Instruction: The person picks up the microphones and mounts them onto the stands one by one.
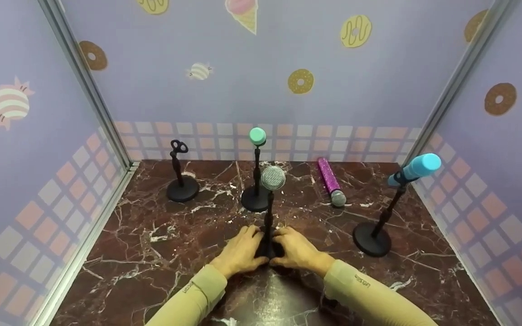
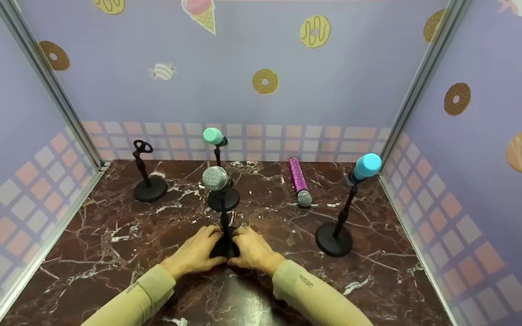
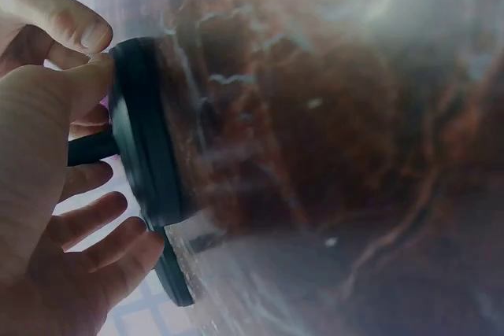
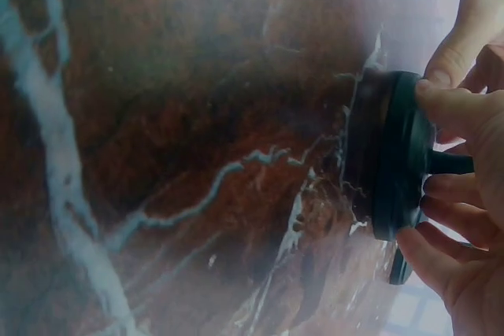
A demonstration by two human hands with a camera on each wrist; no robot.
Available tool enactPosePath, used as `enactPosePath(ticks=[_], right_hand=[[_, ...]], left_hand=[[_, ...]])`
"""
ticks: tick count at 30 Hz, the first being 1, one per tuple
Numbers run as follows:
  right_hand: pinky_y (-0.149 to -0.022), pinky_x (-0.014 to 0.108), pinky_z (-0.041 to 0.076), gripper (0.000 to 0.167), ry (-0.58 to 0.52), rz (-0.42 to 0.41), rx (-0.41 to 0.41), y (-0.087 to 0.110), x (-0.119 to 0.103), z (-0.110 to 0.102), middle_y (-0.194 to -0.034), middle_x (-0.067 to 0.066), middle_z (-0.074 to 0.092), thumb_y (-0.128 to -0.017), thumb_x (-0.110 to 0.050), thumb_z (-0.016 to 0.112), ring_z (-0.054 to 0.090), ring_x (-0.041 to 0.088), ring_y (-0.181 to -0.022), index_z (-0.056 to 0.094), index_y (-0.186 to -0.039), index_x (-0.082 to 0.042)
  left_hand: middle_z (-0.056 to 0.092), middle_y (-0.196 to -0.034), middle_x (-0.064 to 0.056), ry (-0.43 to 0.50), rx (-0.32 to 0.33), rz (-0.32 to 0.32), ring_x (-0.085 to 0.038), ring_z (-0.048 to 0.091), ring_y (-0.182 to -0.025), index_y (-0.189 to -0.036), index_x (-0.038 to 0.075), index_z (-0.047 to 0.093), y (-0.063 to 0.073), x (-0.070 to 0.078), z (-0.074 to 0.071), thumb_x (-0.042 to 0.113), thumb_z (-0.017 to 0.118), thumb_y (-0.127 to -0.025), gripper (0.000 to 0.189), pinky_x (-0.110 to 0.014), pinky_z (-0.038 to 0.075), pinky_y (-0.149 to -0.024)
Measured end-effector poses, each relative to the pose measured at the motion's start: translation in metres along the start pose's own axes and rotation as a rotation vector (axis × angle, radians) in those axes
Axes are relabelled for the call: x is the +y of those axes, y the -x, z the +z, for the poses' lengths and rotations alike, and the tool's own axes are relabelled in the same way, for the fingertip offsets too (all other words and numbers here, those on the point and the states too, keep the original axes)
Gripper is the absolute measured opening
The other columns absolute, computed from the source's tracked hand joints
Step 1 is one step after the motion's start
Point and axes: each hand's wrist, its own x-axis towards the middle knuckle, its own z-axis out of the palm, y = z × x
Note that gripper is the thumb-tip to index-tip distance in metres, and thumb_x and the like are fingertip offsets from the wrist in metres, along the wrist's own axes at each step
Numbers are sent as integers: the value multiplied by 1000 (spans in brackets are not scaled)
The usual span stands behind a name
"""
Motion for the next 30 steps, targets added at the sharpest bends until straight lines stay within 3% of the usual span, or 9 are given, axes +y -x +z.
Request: enactPosePath(ticks=[11,20,30], right_hand=[[-109,43,62,53,18,17,46,0,1,7,-127,12,78,-79,-32,98,74,32,-120,82,-121,-4],[-106,41,63,52,12,5,90,-2,0,13,-124,10,79,-77,-31,99,75,29,-116,82,-119,-5],[-115,48,60,52,-5,11,19,-21,-10,15,-130,7,77,-82,-35,96,76,28,-120,82,-124,-8]], left_hand=[[68,-125,-13,-20,42,26,-32,65,-113,-130,4,73,-3,1,9,39,93,-86,60,-47,66,-96],[67,-124,-12,0,22,-13,-31,65,-113,-132,3,73,-1,2,6,37,94,-85,62,-48,66,-96],[68,-126,-14,12,45,-55,-32,64,-113,-130,2,74,7,-15,1,33,95,-83,60,-49,67,-95]])
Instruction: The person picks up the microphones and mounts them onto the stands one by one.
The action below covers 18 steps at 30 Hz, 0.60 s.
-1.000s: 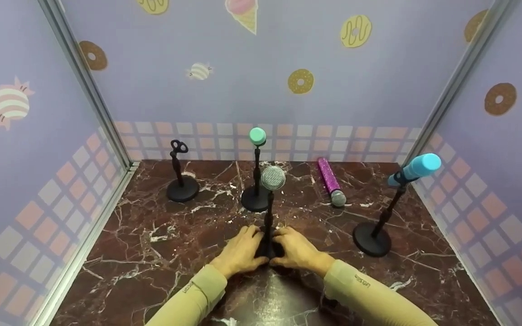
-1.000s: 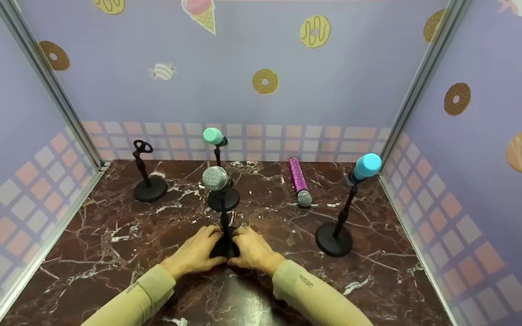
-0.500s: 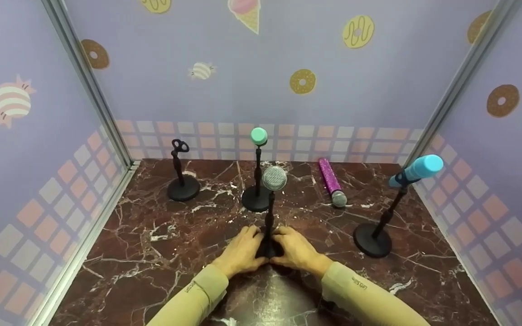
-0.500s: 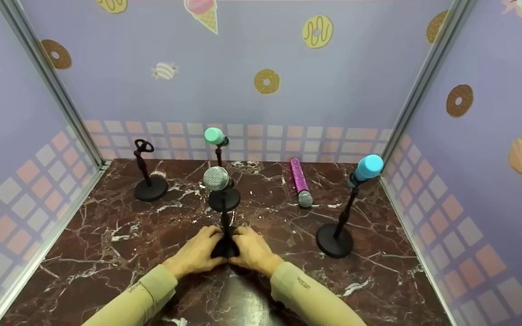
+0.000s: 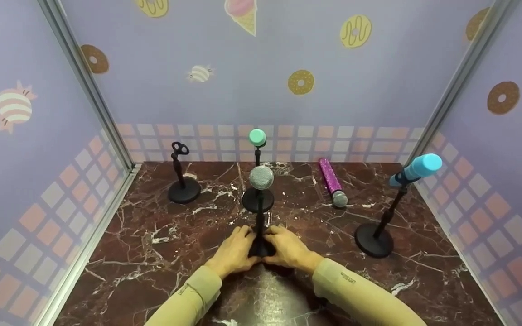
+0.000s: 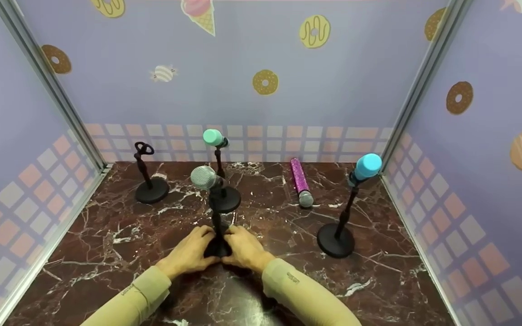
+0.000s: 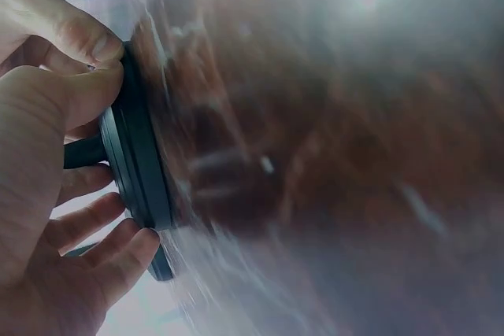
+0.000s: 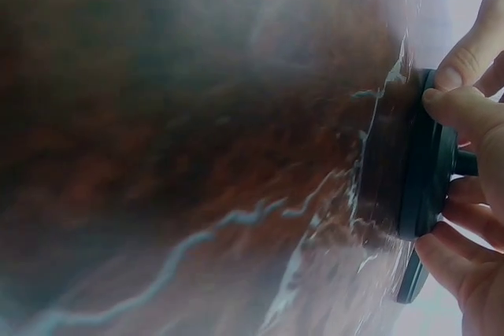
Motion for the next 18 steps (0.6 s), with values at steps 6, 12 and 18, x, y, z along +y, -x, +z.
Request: enactPosePath(ticks=[6,12,18], right_hand=[[-106,43,64,49,-2,-4,0,-18,-1,4,-126,6,77,-82,-37,98,74,29,-118,84,-120,-10],[-98,44,64,52,-18,-79,78,-31,10,19,-116,7,69,-83,-44,97,70,27,-109,82,-119,-9],[-103,46,65,53,30,-5,0,-39,-4,16,-124,10,66,-86,-38,95,69,31,-115,79,-129,-11]], left_hand=[[69,-126,-16,14,20,-22,-35,66,-113,-125,-1,75,0,-15,-4,28,97,-81,57,-51,66,-98],[70,-128,-19,18,29,-57,-39,67,-117,-124,-2,74,-2,-25,-5,25,97,-79,57,-53,65,-101],[69,-129,-20,42,23,-96,-41,67,-116,-125,-3,74,0,-31,-8,24,98,-79,58,-55,64,-100]])
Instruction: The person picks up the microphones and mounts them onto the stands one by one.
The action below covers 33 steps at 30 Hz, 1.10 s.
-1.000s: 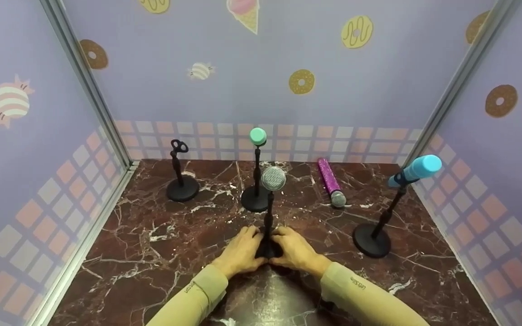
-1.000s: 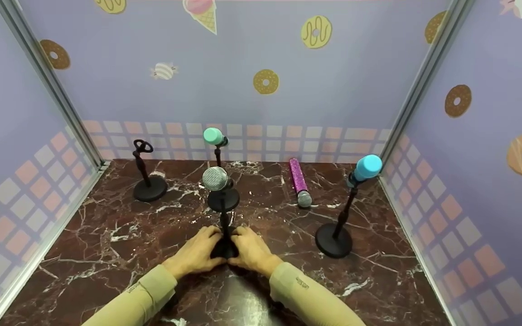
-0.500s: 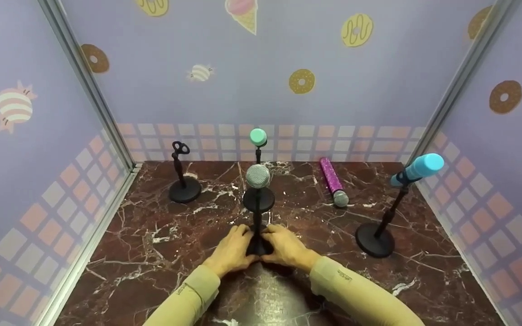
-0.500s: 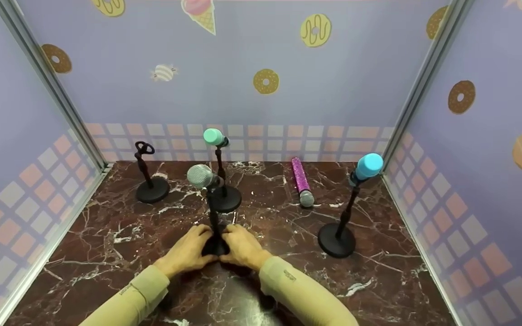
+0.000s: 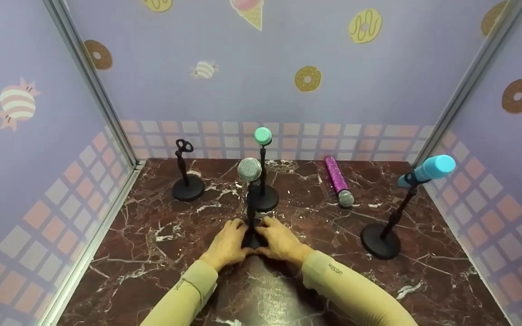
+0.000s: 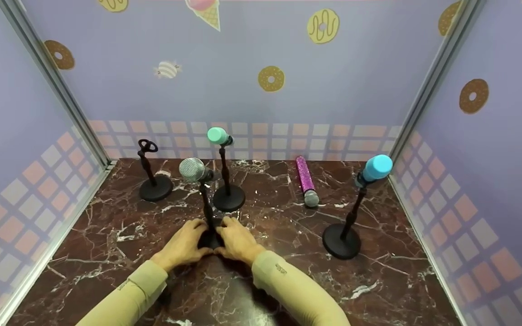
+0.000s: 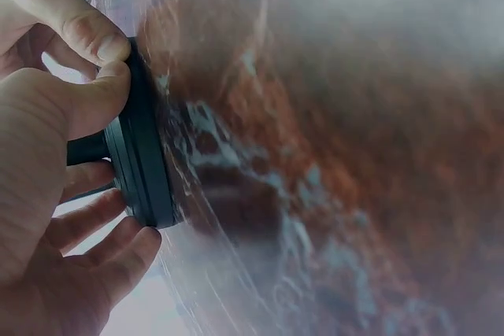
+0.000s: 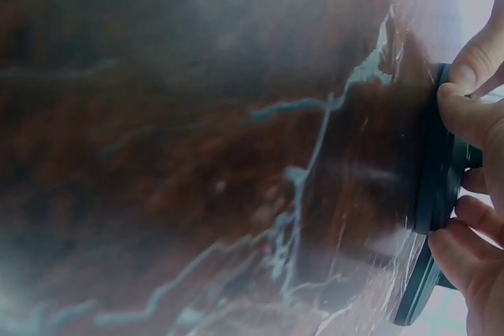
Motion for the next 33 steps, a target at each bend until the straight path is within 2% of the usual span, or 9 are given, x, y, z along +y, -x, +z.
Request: enactPosePath(ticks=[8,15,23,29,33], right_hand=[[-116,46,60,57,3,18,-46,-18,-4,1,-136,12,66,-88,-38,94,69,33,-128,76,-136,-13],[-111,45,62,57,37,28,-57,-32,-3,5,-126,10,64,-87,-40,95,69,32,-122,77,-134,-12],[-110,43,63,57,44,70,-77,-49,-2,10,-130,11,64,-90,-38,92,68,32,-122,75,-138,-11],[-111,44,63,57,39,109,-112,-61,-2,11,-133,12,63,-92,-33,92,67,33,-124,74,-140,-9],[-112,44,63,58,34,140,-104,-68,-3,13,-133,13,64,-90,-32,93,68,34,-125,74,-139,-8]], left_hand=[[70,-128,-22,-8,31,-13,-44,67,-116,-124,-3,74,-2,-11,-4,21,97,-78,56,-57,63,-102],[69,-131,-23,21,36,-41,-45,66,-119,-127,-4,73,-6,-22,-3,18,96,-80,57,-59,62,-104],[69,-136,-25,52,15,-109,-47,65,-124,-129,-6,74,-17,-35,0,15,95,-82,56,-60,60,-110],[70,-135,-25,66,22,-128,-48,66,-124,-128,-6,75,-26,-43,0,14,95,-80,55,-60,59,-111],[71,-135,-25,79,35,-138,-49,66,-126,-126,-7,75,-30,-48,1,13,95,-79,55,-60,58,-114]])
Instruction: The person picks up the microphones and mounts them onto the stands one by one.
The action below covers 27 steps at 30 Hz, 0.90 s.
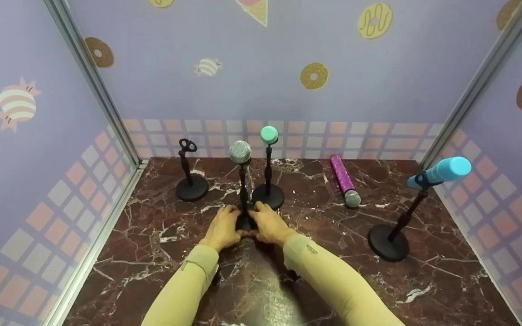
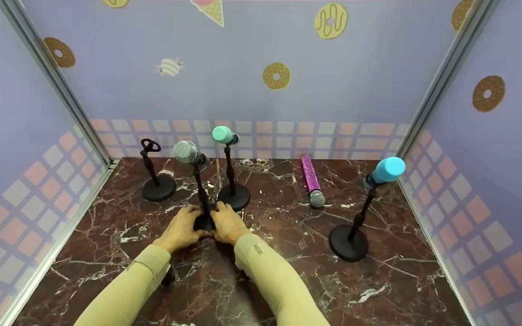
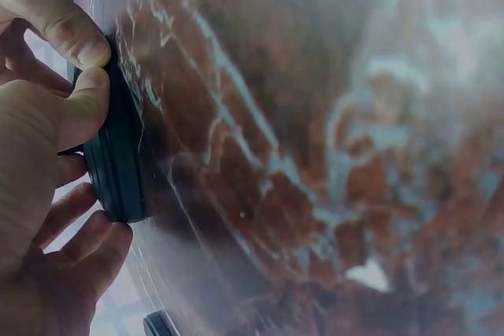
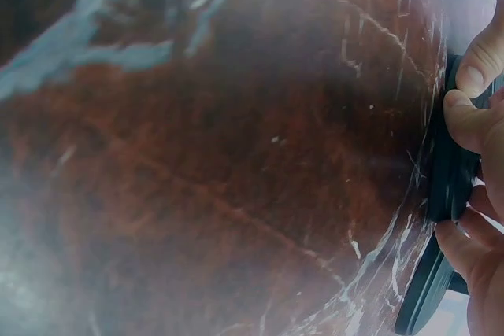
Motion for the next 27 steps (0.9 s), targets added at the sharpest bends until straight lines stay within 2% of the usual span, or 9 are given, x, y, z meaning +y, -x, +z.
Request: enactPosePath(ticks=[10,15,22,27], right_hand=[[-112,42,63,57,-6,26,11,-11,0,4,-133,13,64,-89,-29,94,68,34,-125,74,-138,-8],[-114,43,62,58,-9,27,8,-14,1,4,-135,14,64,-92,-31,93,68,34,-126,74,-141,-8],[-114,42,62,54,23,14,-4,-16,0,1,-135,14,65,-92,-33,92,68,35,-126,75,-136,-8],[-112,42,63,51,56,11,-28,-16,-1,-3,-136,14,66,-92,-35,91,69,33,-126,75,-134,-10]], left_hand=[[70,-138,-24,-4,-30,-45,-48,65,-130,-129,-6,75,-8,-4,-3,16,95,-83,55,-58,57,-117],[70,-139,-23,-8,-33,-56,-46,64,-132,-130,-5,75,-10,-5,-3,17,95,-83,56,-57,56,-119],[70,-137,-22,-18,-7,-35,-45,64,-130,-129,-5,75,-8,-6,-3,17,96,-83,55,-57,57,-117],[69,-140,-24,-53,-41,-29,-45,65,-132,-132,-5,74,-9,-4,-7,20,94,-85,56,-58,57,-117]])
